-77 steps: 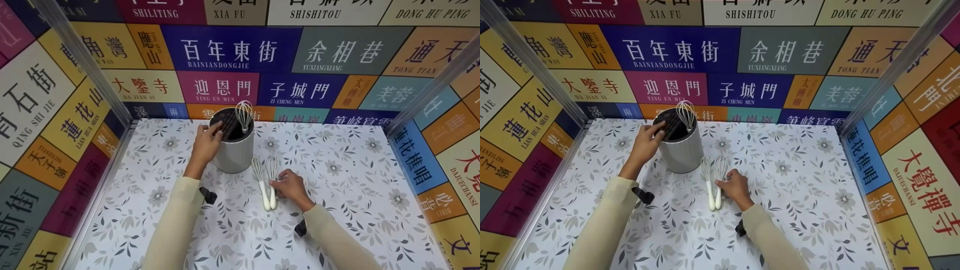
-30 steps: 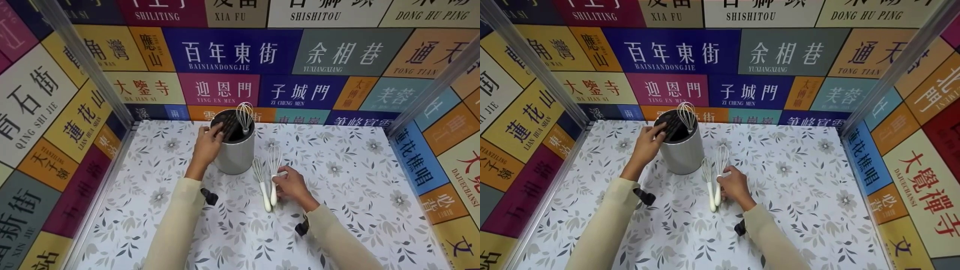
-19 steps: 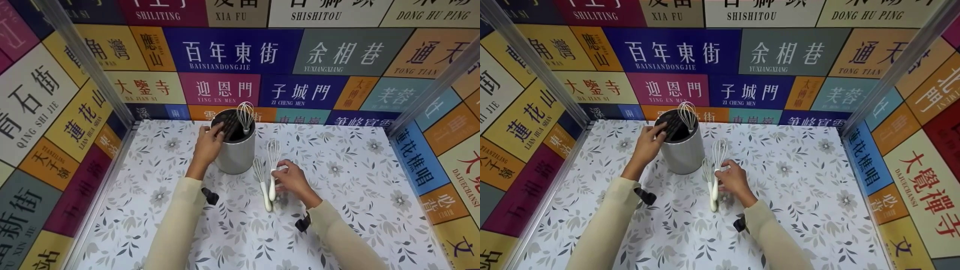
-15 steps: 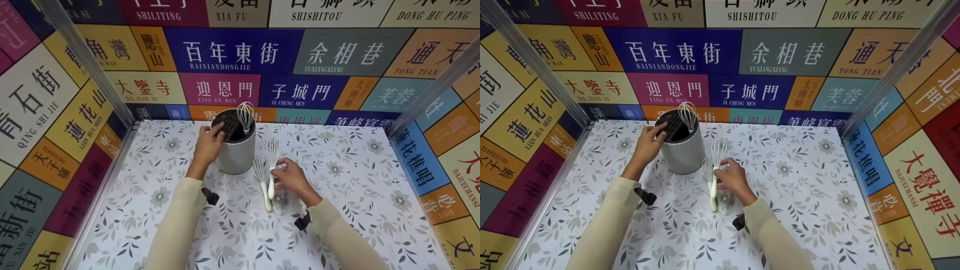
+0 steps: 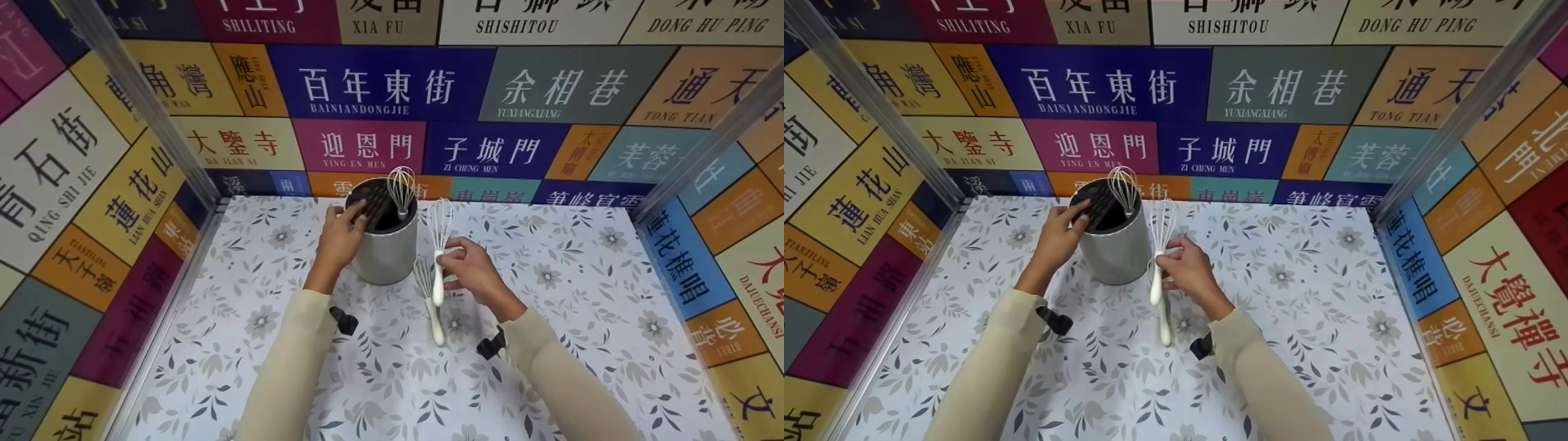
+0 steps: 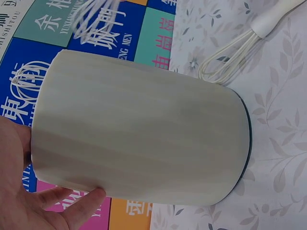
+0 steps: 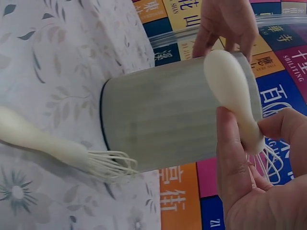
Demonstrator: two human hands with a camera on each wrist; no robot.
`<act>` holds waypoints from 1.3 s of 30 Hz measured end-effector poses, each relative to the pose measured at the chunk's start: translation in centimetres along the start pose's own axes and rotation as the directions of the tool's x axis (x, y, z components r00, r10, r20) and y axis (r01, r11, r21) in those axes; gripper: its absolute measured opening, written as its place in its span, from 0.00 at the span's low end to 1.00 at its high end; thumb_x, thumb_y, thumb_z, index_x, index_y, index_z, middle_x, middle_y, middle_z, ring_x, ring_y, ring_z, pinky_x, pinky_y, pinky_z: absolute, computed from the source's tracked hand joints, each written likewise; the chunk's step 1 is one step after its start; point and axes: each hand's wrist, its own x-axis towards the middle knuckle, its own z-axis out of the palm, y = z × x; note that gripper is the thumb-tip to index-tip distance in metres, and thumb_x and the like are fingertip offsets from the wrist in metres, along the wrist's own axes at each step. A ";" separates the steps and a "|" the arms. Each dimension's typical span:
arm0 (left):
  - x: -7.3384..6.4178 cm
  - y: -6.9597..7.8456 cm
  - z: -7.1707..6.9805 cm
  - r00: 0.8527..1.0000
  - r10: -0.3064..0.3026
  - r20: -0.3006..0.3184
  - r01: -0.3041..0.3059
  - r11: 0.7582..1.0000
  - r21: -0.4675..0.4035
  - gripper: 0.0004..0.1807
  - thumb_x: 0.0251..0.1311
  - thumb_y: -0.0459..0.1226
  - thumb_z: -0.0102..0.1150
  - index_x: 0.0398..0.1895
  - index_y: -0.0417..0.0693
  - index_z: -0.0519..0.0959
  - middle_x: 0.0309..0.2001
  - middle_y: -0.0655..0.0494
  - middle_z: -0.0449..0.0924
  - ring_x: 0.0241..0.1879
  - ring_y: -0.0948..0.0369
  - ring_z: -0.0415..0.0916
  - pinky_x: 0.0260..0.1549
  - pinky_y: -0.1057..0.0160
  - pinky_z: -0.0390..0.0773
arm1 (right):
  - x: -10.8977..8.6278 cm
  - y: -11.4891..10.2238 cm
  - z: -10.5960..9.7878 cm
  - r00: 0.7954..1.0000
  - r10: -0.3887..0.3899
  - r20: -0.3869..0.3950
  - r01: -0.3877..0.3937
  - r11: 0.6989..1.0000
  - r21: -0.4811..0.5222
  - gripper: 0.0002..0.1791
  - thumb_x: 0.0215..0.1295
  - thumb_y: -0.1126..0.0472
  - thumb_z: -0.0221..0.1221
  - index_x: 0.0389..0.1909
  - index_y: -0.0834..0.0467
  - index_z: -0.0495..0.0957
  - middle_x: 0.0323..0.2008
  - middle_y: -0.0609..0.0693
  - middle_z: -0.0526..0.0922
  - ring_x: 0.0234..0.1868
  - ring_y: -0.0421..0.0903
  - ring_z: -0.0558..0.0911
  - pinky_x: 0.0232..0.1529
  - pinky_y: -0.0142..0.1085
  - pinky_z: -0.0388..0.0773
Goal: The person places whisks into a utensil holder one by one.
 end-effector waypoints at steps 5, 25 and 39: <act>0.0 0.0 0.0 1.000 -0.008 0.005 0.008 1.000 -0.004 0.24 0.75 0.49 0.49 0.72 0.64 0.74 0.66 0.43 0.65 0.56 0.47 0.75 0.55 0.44 0.75 | 0.3 -1.6 0.1 0.999 -0.036 0.017 0.036 0.999 0.009 0.25 0.71 0.57 0.60 0.66 0.59 0.70 0.46 0.57 0.83 0.38 0.50 0.86 0.35 0.45 0.86; 0.1 0.0 0.1 1.000 0.003 -0.012 -0.003 1.000 0.008 0.23 0.75 0.48 0.49 0.71 0.63 0.75 0.64 0.43 0.66 0.58 0.46 0.74 0.57 0.45 0.74 | 1.2 -7.9 0.5 0.984 -0.178 -0.012 0.179 0.981 0.081 0.21 0.73 0.59 0.60 0.61 0.60 0.67 0.52 0.58 0.79 0.44 0.51 0.86 0.43 0.47 0.86; 0.0 -0.1 0.0 1.000 0.010 -0.007 -0.010 1.000 0.009 0.23 0.76 0.48 0.49 0.71 0.63 0.75 0.64 0.43 0.66 0.57 0.45 0.74 0.56 0.44 0.74 | 2.5 -10.9 1.5 0.959 -0.258 -0.119 0.272 0.955 0.117 0.22 0.69 0.60 0.64 0.59 0.60 0.68 0.54 0.57 0.78 0.47 0.52 0.86 0.41 0.45 0.87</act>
